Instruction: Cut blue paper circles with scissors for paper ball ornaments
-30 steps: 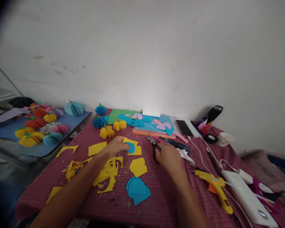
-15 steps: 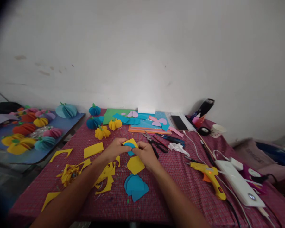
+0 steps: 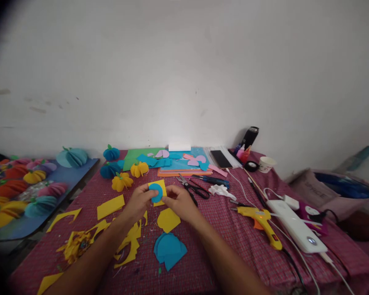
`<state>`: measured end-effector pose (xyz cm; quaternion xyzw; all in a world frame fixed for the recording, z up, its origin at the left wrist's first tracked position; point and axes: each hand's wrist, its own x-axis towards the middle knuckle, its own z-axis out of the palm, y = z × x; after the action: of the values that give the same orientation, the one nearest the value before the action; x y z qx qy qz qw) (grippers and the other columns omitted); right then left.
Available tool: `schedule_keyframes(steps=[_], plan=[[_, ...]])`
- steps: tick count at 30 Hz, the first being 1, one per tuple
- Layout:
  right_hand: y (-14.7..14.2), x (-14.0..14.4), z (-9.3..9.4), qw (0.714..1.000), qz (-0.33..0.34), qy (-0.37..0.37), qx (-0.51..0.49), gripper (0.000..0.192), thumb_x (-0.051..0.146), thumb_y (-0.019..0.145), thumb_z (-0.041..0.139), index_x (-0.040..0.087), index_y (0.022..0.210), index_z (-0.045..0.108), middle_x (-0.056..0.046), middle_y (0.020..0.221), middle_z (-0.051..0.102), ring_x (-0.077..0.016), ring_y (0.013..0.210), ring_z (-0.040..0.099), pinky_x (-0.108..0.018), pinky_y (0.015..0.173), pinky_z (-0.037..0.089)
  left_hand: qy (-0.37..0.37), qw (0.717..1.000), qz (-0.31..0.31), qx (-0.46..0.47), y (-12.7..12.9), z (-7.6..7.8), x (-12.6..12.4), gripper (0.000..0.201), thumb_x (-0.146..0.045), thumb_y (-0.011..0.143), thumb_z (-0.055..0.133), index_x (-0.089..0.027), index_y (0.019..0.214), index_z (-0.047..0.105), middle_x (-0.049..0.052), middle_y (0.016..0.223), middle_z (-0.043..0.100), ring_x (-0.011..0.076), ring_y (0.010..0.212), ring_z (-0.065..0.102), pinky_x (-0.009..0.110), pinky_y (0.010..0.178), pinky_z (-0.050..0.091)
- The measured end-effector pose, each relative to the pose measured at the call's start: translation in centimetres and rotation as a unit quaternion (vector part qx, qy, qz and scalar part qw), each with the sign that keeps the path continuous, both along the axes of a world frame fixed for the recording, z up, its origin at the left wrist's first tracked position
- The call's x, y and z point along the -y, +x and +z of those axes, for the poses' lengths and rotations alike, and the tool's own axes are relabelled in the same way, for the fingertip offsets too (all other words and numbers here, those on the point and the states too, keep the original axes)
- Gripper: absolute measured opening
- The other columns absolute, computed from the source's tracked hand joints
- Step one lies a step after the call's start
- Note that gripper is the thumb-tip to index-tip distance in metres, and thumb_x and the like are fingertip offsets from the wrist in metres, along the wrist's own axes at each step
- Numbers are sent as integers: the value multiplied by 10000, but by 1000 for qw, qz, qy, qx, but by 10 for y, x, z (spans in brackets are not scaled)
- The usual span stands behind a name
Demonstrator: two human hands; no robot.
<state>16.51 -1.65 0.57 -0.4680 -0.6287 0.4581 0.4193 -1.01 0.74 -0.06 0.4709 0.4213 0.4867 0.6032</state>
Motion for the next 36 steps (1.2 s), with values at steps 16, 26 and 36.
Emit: schedule_keyframes(steps=[16, 26, 36], plan=[[67, -15, 0, 864, -103, 2, 493, 456, 307, 733, 618, 208, 1177, 635, -127, 1071, 681, -299, 975, 623, -350, 790, 417, -18, 982, 74, 176, -8, 11, -10, 182, -199, 605, 766, -125, 733, 658, 5, 662, 614, 96, 590, 535, 239, 596, 427], [84, -28, -2, 987, -58, -105, 105, 512, 261, 650, 638, 114, 1140, 640, -107, 994, 706, -228, 791, 647, -289, 621, 463, -15, 969, 96, 228, -13, 12, -15, 200, -183, 610, 774, -119, 742, 638, -1, 648, 609, 89, 573, 537, 221, 551, 433], [68, -14, 15, 930, 93, -169, -312, 424, 369, 774, 684, 201, 1156, 614, -101, 1020, 684, -201, 849, 647, -331, 753, 502, -36, 965, 118, 229, -16, 8, -19, 269, -190, 612, 774, -122, 843, 653, 27, 752, 657, 118, 650, 588, 233, 582, 483]])
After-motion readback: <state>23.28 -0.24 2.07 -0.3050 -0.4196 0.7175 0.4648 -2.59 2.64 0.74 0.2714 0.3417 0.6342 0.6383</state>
